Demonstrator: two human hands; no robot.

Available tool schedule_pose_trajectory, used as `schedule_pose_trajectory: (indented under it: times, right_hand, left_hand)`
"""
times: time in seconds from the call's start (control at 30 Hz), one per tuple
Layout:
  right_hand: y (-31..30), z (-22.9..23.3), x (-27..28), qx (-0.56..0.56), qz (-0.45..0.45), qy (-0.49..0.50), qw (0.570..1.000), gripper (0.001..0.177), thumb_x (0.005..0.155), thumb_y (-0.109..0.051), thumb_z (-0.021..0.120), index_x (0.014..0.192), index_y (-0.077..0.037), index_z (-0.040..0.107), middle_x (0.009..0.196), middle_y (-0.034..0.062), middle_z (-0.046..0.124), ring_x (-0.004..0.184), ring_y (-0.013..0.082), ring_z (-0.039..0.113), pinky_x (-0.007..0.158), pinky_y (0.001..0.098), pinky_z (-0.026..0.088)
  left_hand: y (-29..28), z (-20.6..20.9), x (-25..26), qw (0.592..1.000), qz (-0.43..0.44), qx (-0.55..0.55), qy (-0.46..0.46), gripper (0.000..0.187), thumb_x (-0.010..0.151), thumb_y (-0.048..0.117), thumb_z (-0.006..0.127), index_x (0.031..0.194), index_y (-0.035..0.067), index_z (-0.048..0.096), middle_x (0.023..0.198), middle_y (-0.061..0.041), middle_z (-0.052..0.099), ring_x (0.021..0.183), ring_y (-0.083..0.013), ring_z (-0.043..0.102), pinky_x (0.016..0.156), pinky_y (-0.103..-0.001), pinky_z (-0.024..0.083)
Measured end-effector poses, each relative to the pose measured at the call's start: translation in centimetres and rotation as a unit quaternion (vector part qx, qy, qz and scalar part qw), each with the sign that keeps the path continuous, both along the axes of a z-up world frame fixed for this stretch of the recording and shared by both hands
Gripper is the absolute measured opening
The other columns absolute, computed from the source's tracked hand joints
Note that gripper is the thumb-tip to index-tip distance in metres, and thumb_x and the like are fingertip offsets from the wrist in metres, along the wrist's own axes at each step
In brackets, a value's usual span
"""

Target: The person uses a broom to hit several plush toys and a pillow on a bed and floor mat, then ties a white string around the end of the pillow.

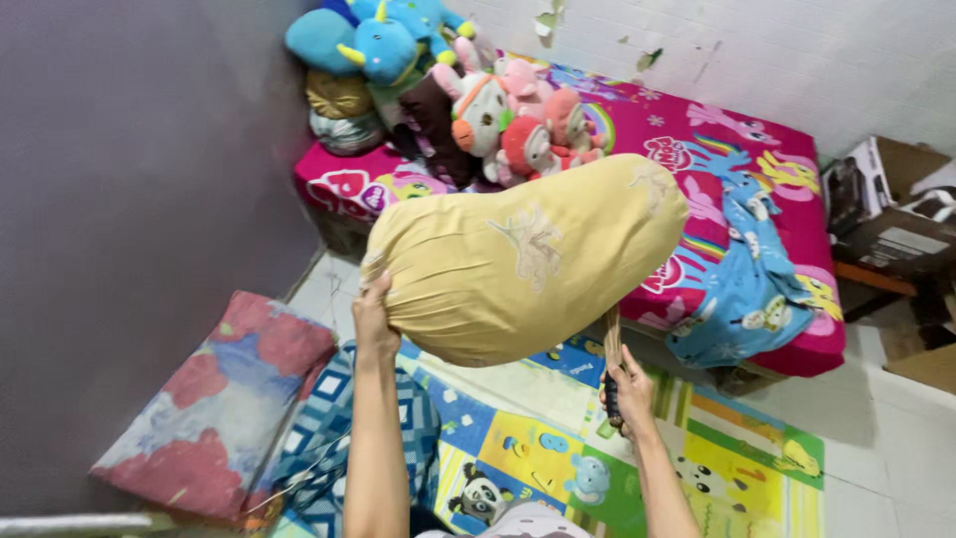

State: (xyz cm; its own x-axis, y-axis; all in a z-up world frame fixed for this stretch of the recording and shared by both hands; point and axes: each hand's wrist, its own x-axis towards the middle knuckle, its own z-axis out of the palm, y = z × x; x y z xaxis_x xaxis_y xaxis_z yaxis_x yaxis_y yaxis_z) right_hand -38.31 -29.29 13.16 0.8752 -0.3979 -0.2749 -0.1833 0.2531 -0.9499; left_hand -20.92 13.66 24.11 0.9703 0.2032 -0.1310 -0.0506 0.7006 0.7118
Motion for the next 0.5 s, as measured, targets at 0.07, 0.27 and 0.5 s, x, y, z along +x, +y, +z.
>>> schedule_pose_trajectory:
  times: [0.07, 0.27, 0.5]
  right_hand:
    - [-2.3, 0.0, 0.3, 0.004, -0.025, -0.003, 1.0, 0.074, 0.094, -0.018, 0.06, 0.162, -0.015, 0.032, 0.073, 0.0078, 0.061, 0.044, 0.0149, 0.055, 0.037, 0.0303, 0.045]
    - [-7.3, -1.6, 2.4, 0.004, -0.099, -0.016, 0.995, 0.071, 0.094, -0.016, 0.064, 0.16, -0.013, 0.037, 0.073, 0.0071, 0.063, 0.044, 0.0147, 0.056, 0.038, 0.0306, 0.046]
    - [-12.6, -3.2, 9.9, -0.025, -0.137, 0.008, 0.99, 0.067, 0.095, -0.018, 0.064, 0.158, -0.014, 0.041, 0.07, 0.0053, 0.063, 0.044, 0.0139, 0.055, 0.038, 0.0302, 0.045]
  left_hand:
    - [-3.8, -2.8, 2.5, 0.999, -0.003, 0.054, 0.003, 0.026, 0.094, 0.01, 0.07, 0.118, 0.002, 0.066, 0.11, -0.008, 0.071, 0.098, -0.0191, 0.067, 0.087, -0.034, 0.054]
    - [-11.8, -10.0, 7.4, 0.976, -0.045, 0.211, -0.008, 0.021, 0.087, 0.0, 0.07, 0.106, 0.005, 0.062, 0.099, -0.003, 0.067, 0.088, -0.0124, 0.061, 0.078, -0.03, 0.051]
    - [-19.5, -16.4, 15.7, 0.982, -0.011, 0.191, -0.005, 0.026, 0.084, -0.004, 0.07, 0.107, 0.006, 0.062, 0.099, -0.002, 0.066, 0.088, -0.0121, 0.06, 0.08, -0.028, 0.05]
